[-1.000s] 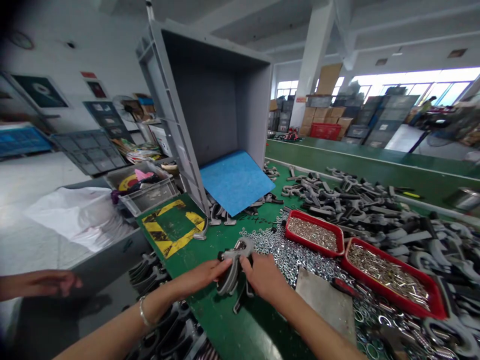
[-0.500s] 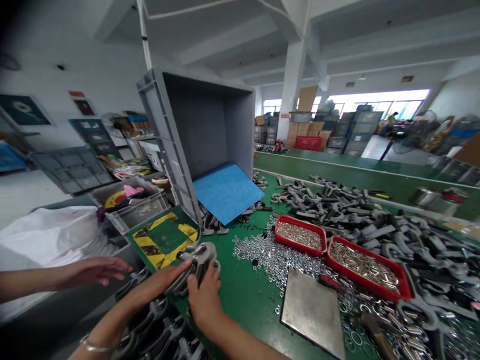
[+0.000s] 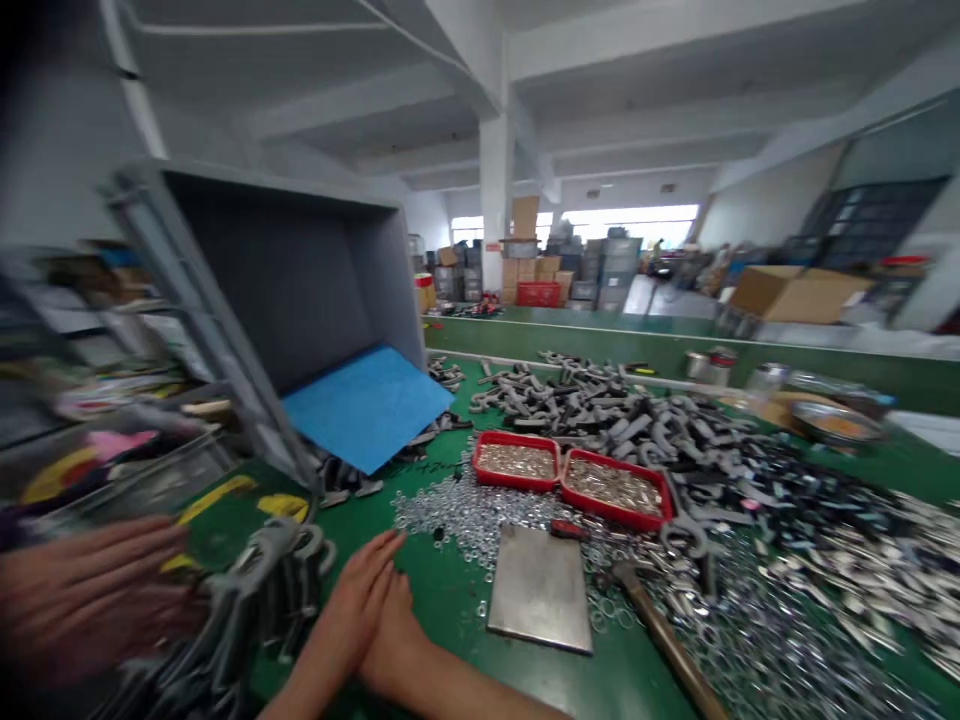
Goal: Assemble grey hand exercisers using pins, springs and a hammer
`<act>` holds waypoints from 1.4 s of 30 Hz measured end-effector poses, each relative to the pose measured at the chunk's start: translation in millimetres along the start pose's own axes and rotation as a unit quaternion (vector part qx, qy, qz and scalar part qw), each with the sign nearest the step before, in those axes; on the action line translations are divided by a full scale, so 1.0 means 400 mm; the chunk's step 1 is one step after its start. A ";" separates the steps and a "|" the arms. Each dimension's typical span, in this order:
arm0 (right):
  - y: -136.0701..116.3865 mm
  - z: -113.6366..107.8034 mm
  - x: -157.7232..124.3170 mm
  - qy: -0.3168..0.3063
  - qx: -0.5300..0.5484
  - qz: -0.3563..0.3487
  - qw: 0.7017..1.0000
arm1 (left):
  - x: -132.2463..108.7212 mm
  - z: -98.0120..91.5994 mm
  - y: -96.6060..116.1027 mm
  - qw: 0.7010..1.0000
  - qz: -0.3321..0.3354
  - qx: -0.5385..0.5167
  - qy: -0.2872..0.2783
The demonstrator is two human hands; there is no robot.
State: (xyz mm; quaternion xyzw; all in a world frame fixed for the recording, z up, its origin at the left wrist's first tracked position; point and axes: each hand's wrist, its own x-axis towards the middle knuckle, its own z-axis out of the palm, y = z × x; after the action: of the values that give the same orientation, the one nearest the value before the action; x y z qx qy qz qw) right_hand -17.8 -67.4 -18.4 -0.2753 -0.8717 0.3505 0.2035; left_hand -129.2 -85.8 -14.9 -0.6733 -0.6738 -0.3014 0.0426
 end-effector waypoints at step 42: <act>0.480 -0.779 -0.633 0.341 -0.028 0.343 0.875 | 0.051 0.089 0.216 0.872 -0.189 -0.430 -0.140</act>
State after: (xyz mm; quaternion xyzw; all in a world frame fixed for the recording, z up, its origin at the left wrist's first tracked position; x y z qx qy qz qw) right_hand 411.7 46.1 11.1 -0.6653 -0.6083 0.2578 0.3476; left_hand -38.0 -58.8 -4.4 -0.5202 -0.5906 -0.4667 -0.4034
